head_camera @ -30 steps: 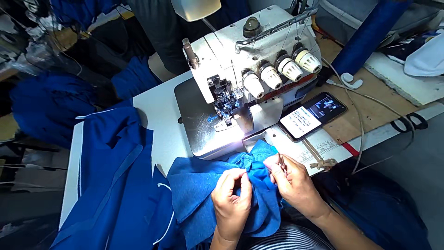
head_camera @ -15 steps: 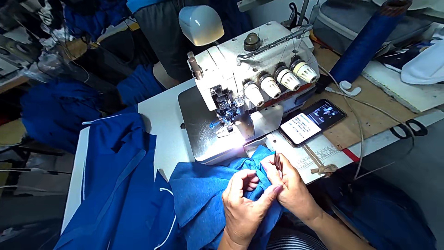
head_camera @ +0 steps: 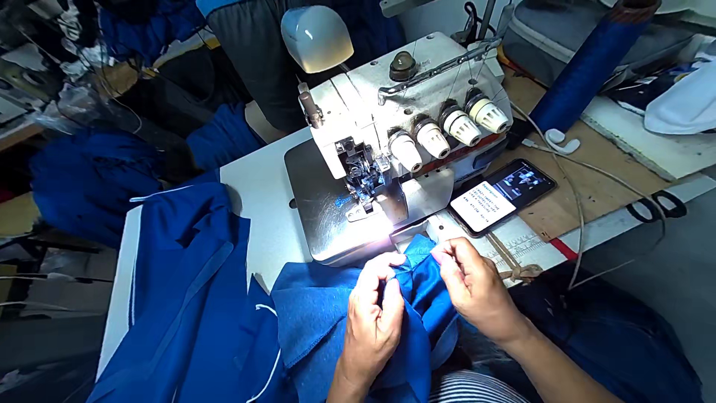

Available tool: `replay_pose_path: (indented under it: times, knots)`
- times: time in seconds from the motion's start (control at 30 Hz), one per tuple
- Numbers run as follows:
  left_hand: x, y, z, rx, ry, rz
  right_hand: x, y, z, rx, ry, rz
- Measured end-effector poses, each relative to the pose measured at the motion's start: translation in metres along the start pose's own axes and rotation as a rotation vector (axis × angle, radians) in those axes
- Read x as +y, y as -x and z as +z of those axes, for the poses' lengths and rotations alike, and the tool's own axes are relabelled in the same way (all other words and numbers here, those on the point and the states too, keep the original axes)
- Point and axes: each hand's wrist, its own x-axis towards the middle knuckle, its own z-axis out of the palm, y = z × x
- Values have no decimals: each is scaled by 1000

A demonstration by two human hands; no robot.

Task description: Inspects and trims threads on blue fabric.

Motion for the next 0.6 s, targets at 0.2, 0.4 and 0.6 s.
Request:
replay_pose_path:
  times: [0.2,0.4,0.6]
  knots:
    - [-8,0,7,108,197,-287,7,1,-1,13,208,65]
    - [-12,-1,8,150,271,-267,-39,17,-17,-3,86,-75]
    - [-14,1,9,172,342,-244,-18,30,20,-40,141,-108]
